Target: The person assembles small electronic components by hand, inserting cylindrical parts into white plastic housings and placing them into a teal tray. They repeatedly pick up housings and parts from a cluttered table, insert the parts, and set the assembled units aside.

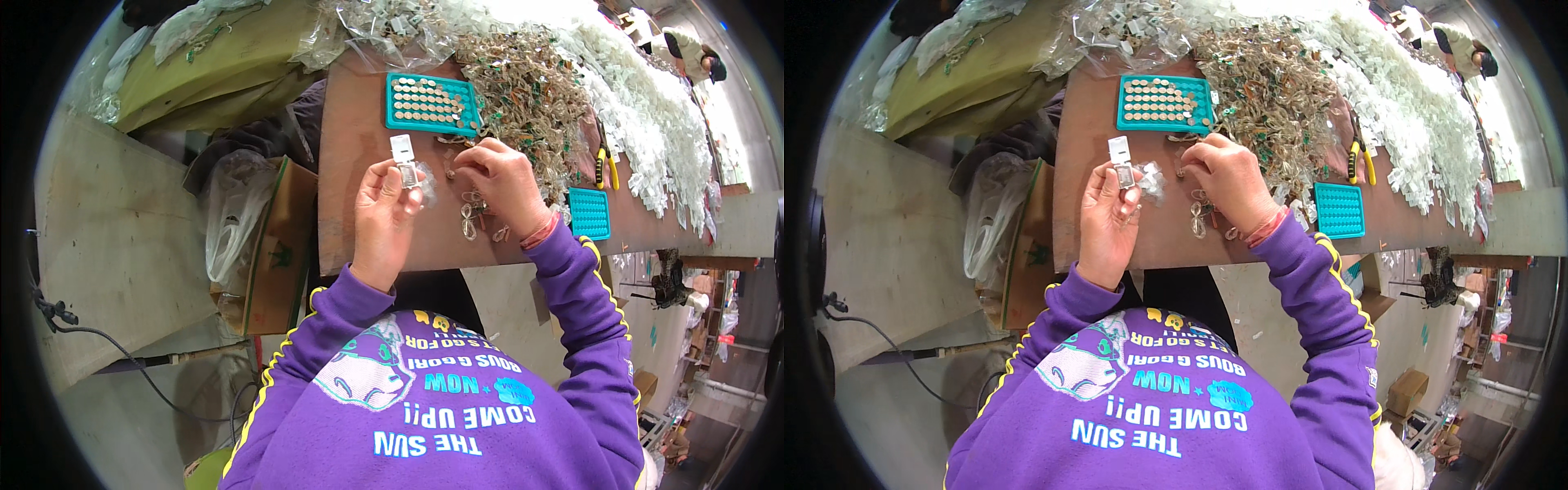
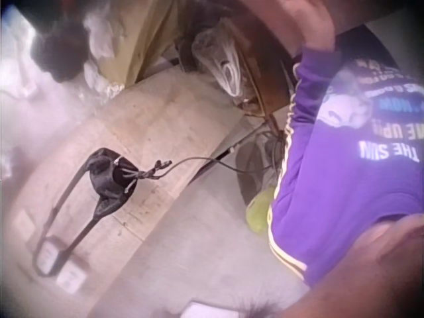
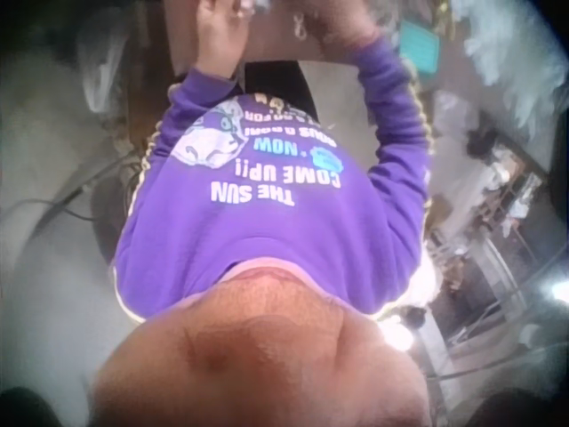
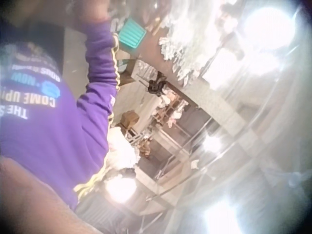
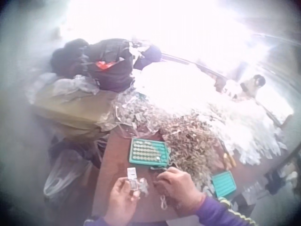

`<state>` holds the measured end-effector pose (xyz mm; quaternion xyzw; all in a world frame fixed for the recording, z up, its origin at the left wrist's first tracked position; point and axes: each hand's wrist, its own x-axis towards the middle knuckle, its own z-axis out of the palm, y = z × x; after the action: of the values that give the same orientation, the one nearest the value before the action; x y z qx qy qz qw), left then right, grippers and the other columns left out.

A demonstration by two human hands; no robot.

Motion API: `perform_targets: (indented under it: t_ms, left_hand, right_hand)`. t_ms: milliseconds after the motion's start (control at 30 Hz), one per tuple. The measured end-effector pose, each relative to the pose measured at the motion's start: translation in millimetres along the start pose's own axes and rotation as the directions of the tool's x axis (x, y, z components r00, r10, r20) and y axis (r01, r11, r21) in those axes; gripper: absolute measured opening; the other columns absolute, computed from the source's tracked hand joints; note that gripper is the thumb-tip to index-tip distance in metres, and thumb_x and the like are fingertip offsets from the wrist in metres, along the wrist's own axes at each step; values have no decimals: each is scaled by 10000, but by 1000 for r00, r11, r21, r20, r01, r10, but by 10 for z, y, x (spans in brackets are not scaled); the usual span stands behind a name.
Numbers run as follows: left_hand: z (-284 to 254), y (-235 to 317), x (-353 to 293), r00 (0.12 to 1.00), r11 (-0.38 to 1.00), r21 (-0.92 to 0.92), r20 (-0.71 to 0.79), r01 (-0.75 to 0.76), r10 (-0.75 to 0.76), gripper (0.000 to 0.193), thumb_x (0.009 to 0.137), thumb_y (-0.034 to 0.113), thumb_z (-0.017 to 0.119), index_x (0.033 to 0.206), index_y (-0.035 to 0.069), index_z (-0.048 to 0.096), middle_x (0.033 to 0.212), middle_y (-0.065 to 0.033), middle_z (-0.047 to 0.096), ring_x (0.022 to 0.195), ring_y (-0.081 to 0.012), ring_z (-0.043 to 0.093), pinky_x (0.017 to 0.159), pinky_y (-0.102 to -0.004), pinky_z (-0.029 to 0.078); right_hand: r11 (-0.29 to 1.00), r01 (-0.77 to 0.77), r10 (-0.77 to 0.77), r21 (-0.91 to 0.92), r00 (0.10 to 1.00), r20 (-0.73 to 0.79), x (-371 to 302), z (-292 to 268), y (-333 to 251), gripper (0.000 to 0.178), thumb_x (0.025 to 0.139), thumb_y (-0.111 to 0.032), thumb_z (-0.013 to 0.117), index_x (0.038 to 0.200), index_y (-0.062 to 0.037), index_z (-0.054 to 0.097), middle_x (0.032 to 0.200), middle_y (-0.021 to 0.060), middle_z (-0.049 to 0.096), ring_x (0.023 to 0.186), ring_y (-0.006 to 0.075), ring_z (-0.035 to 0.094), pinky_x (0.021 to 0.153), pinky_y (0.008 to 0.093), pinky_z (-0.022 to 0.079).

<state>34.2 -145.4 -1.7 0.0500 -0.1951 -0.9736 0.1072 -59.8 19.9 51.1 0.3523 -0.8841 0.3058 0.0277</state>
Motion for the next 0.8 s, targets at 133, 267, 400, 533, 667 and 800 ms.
perform_targets:
  t_ms: [133, 267, 400, 533, 667, 800]
  left_hand:
    - [17, 6, -13, 999, 998, 50, -5, 38, -38, 191, 994, 213, 558, 1103, 57, 557, 960, -100, 650, 693, -86, 520, 599, -186, 425]
    - [16, 33, -32, 998, 996, 63, 10, 58, -59, 209, 974, 213, 598, 1101, 53, 550, 967, -89, 654, 756, -97, 590, 665, -218, 491]
    - [21, 26, -27, 997, 994, 79, 2, 79, -79, 198, 965, 197, 614, 1089, 56, 552, 963, -79, 653, 762, -98, 595, 664, -221, 495]
    - [31, 17, -27, 996, 992, 92, 4, 87, -88, 182, 958, 175, 624, 1086, 64, 556, 946, -61, 647, 759, -105, 600, 662, -226, 499]
    - [54, 14, -34, 996, 985, 149, -25, 86, -83, 155, 961, 165, 620, 1076, 78, 564, 941, -39, 637, 760, -104, 602, 657, -224, 497]
    - [73, 35, -45, 993, 985, 130, -48, 115, -110, 148, 959, 167, 624, 1067, 82, 570, 942, -29, 632, 758, -97, 597, 645, -214, 487]
  right_hand:
    - [990, 91, -81, -106, 993, 89, 57, 77, 26, 67, 824, -89, 661, 881, -53, 656, 849, 119, 606, 775, 335, 640, 681, 406, 528]
    - [985, 65, -38, -160, 986, 164, 66, 84, -63, 42, 838, -71, 638, 870, -46, 629, 838, 119, 591, 765, 344, 637, 675, 425, 524]
    - [992, 120, -117, 42, 991, -69, 59, -23, -320, 111, 799, -53, 687, 909, -64, 677, 852, 103, 636, 742, 290, 658, 644, 356, 539]
    - [984, 171, -165, 57, 982, -96, 46, -48, -574, 123, 781, -46, 707, 898, -65, 671, 830, 87, 634, 731, 260, 658, 615, 337, 540]
    - [975, 214, -217, -55, 974, -64, 47, 3, -693, 200, 734, -15, 683, 919, -72, 633, 881, 64, 617, 723, 259, 650, 595, 332, 535]
    - [967, 255, -254, 19, 966, -44, 28, -51, -726, 275, 713, 21, 657, 972, -72, 646, 896, 71, 614, 722, 251, 644, 598, 328, 536]
